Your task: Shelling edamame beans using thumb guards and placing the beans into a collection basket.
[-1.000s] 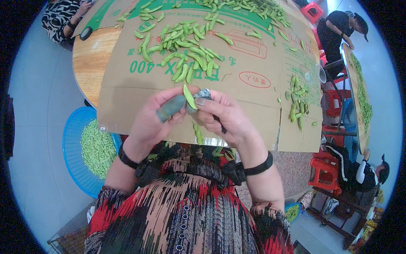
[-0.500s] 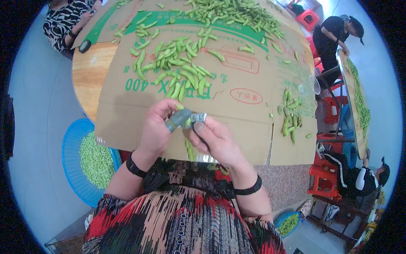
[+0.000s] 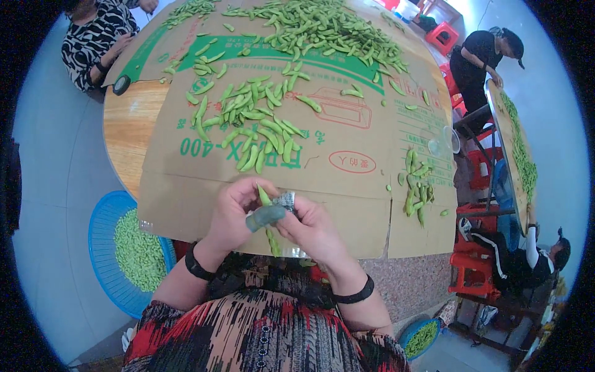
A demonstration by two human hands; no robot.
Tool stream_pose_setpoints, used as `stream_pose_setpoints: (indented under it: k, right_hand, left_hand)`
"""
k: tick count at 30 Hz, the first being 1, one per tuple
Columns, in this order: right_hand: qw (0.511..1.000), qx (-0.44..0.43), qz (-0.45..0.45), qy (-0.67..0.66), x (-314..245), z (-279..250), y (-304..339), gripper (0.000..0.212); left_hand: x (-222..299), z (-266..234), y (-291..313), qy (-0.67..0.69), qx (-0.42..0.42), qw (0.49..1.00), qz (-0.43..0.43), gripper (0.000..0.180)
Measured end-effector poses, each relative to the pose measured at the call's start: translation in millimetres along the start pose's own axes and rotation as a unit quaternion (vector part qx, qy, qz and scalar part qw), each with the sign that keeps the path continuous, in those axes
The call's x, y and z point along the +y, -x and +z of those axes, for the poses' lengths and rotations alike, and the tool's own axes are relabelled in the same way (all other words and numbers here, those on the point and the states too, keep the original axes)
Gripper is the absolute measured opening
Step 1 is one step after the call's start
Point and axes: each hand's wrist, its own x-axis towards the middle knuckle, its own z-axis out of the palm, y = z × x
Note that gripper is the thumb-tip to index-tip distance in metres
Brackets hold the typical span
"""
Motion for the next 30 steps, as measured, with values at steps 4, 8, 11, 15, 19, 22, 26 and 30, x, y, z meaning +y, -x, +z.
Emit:
stream_pose_setpoints:
  k: [4, 8, 11, 15, 19, 22, 26, 30]
  right_hand:
    - [0.996, 0.056, 0.017, 0.071, -9, -1, -4, 0.014]
    - [0.992, 0.033, 0.077, -0.090, -21, -8, -5, 0.016]
    - [0.998, -0.030, 0.062, 0.006, -21, -20, -12, 0.020]
    - [0.826, 0.141, -0.076, 0.540, -43, -13, -46, 0.033]
    - [0.705, 0.160, -0.071, 0.688, -43, -8, -64, 0.035]
    - [0.690, 0.187, -0.096, 0.692, -33, -15, -71, 0.034]
    - [0.838, 0.178, -0.114, 0.502, -34, -21, -49, 0.022]
    - [0.989, 0.120, 0.018, 0.085, -41, 10, -13, 0.015]
  left_hand:
    - [-3, 0, 0, 0.036, 0.032, 0.998, -0.049, 0.013]
    - [3, -3, -1, 0.099, 0.012, 0.991, -0.092, 0.013]
    - [2, -6, 1, 0.158, -0.002, 0.984, -0.079, 0.017]
    - [1, -10, 2, 0.188, 0.044, 0.975, -0.112, 0.032]
    - [1, -2, 4, 0.061, -0.072, 0.992, -0.087, 0.036]
    - [2, -3, 4, -0.019, -0.206, 0.976, -0.072, 0.036]
    - [1, -3, 4, 0.016, -0.102, 0.992, -0.071, 0.031]
    - [-14, -9, 1, 0.093, 0.014, 0.993, -0.069, 0.028]
